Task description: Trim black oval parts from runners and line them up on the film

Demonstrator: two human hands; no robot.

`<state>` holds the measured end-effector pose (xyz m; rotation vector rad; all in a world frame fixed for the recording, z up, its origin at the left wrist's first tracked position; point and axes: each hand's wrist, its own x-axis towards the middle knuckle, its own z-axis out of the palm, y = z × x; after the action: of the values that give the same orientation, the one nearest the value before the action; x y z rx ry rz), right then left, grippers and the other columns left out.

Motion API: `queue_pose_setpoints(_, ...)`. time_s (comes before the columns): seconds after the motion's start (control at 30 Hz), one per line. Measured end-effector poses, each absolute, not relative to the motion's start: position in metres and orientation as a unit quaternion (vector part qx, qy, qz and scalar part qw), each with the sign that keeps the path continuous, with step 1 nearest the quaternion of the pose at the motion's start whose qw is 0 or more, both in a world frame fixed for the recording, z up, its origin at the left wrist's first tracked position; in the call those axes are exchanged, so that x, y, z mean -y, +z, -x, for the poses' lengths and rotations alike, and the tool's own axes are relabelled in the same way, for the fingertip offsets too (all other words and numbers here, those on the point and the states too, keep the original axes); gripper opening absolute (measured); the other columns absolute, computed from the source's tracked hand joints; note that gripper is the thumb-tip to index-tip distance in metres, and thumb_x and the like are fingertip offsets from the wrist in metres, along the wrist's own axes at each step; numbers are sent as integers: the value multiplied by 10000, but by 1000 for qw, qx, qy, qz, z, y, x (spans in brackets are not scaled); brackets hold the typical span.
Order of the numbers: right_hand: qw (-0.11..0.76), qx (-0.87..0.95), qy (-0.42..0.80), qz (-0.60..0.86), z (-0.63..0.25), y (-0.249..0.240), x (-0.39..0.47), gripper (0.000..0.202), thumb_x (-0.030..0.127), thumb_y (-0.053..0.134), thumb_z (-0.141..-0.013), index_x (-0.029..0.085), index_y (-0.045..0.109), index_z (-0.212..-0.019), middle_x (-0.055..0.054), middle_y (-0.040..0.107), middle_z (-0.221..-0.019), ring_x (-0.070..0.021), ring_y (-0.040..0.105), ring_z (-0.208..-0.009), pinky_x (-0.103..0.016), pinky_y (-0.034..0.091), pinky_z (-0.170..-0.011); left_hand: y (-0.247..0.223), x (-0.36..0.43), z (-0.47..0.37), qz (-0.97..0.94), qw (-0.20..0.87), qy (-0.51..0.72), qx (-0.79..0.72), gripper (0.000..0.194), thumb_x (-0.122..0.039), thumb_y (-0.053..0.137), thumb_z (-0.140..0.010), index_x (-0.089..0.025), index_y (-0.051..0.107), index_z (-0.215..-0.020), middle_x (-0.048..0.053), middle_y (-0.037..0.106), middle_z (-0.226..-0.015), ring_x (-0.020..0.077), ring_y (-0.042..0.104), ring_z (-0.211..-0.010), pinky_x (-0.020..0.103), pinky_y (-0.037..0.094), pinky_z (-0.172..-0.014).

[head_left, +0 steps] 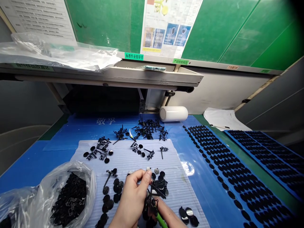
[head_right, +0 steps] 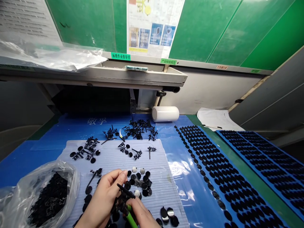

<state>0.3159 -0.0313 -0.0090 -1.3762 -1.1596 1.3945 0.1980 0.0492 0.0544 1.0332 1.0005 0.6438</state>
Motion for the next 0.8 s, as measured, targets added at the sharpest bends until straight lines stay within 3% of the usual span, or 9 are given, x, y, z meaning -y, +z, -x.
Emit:
queue_pose_setpoints(0.17,424,462,552,550,-318,-21,32,168,190,626,-522,210,622,-689,-16,562,-675,-250,561,-822,-335,426,-735,56,-48,-199,-479,695,293,-450,341,-462,466,-745,-184,385,-565,-71,275,-512,74,230,-469,190,227,-417)
queue_pose_setpoints(0.37,396,461,557,566,-322,-29,34,234,198,652,-490,227,634,-721,-9,569,-730,-216,567,-714,-309,445,-647,55,-49,-201,-444,712,292,-459,333,-471,471,-741,-189,388,-584,-84,227,-497,67,179,-440,196,162,-384)
queue_pose_setpoints(0.5,410,462,544,568,-321,-27,35,305,217,664,-477,242,641,-780,-15,580,-795,-226,561,-764,-301,440,-655,52,-48,-202,-451,712,285,-457,337,-475,485,-731,-190,392,-575,-83,223,-493,70,185,-442,197,169,-391)
queue_pose_setpoints(0.67,423,467,528,570,-319,-27,36,214,261,633,-534,223,643,-744,-19,574,-772,-195,557,-713,-285,434,-631,55,-47,-204,-443,712,293,-460,325,-443,489,-739,-189,387,-565,-83,239,-492,69,198,-444,196,183,-407)
queue_pose_setpoints(0.8,337,484,562,580,-324,-20,31,180,265,574,-621,192,620,-779,-37,563,-828,-173,547,-711,-275,432,-643,53,-47,-205,-437,716,286,-463,325,-441,486,-743,-192,378,-566,-85,237,-486,69,211,-439,192,196,-409)
